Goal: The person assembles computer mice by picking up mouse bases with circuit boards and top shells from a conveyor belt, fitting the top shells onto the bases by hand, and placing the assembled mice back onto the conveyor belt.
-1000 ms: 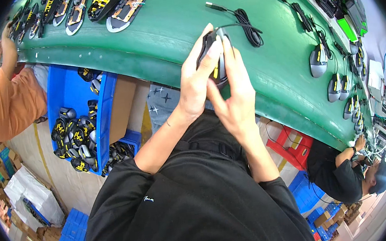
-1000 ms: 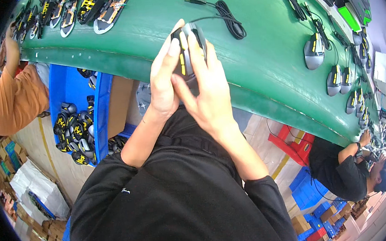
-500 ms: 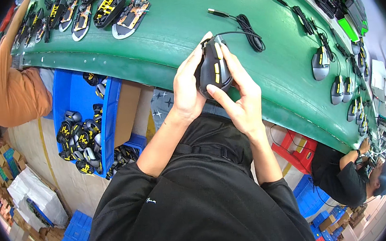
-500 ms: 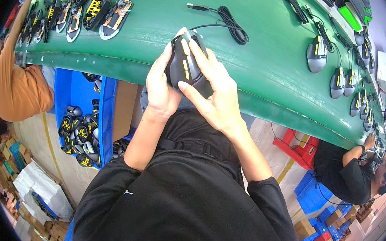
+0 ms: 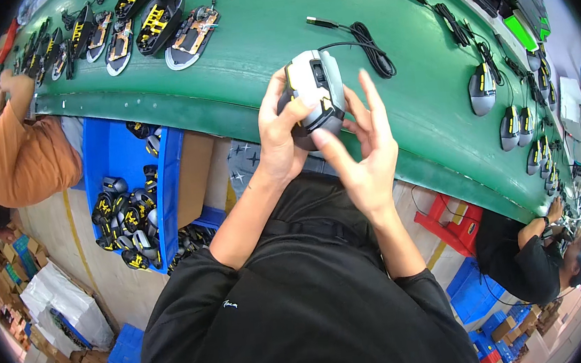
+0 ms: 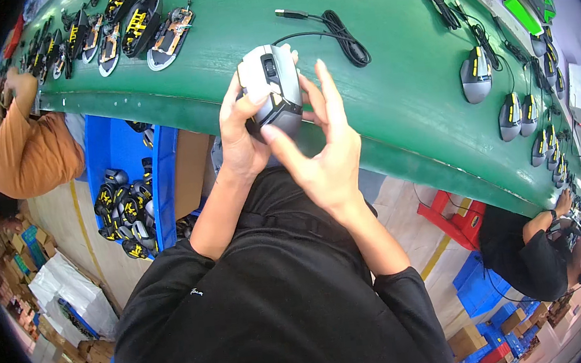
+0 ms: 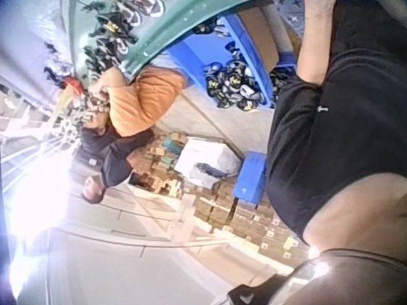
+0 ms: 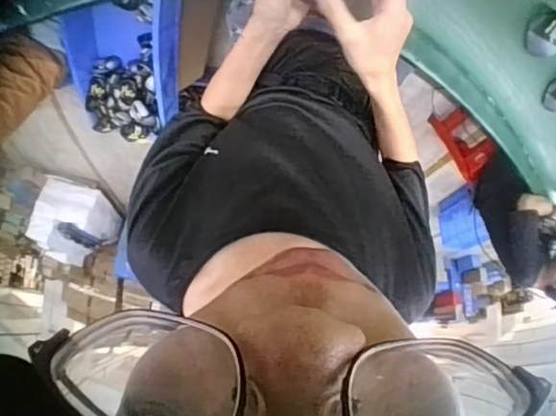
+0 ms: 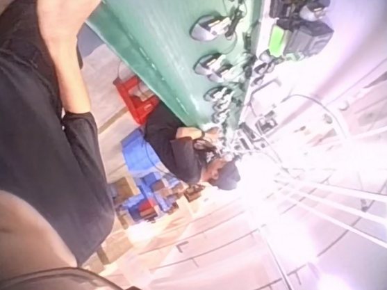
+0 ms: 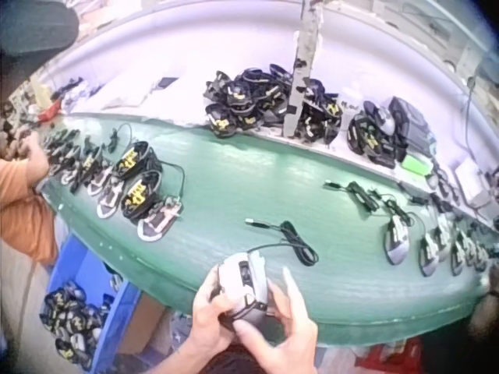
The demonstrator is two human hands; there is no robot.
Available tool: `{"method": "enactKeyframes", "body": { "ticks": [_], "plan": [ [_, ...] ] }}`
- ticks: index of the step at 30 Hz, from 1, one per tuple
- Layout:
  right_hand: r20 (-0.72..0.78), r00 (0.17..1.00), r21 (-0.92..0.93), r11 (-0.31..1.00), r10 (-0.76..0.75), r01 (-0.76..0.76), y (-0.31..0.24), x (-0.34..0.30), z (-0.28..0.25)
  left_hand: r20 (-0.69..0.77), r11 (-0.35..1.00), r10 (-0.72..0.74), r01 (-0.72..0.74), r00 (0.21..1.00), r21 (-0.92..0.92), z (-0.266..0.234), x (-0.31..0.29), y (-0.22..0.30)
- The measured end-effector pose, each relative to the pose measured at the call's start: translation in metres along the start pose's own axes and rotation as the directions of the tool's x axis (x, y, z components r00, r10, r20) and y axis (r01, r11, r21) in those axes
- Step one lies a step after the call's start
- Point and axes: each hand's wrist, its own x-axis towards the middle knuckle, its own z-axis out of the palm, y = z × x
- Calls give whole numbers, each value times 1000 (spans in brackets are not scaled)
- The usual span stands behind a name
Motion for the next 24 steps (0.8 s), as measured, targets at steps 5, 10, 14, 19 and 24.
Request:
{"method": "enactKeyframes", "body": {
  "ticks": [5, 10, 14, 19, 24],
  "plan": [
    [127, 953, 432, 850, 274, -302, 8, 9, -5, -8, 998, -18, 18, 1000, -67, -7, 0, 0],
    [122, 976, 270, 940, 181, -208, 13, 11, -16, 7, 997, 7, -8, 1000, 80, -6, 0, 20],
    [140, 989, 206, 976, 40, -69, 24, 13, -24, 206, 964, 107, -153, 973, 219, -15, 0, 22],
    [67, 993, 130, 988, -93, 84, 14, 17, -26, 317, 922, 249, -325, 915, 213, -18, 4, 16],
    [16, 997, 123, 990, -71, 69, 11, 18, -25, 370, 865, 287, -405, 884, 296, -11, 7, 13]
  ]
}}
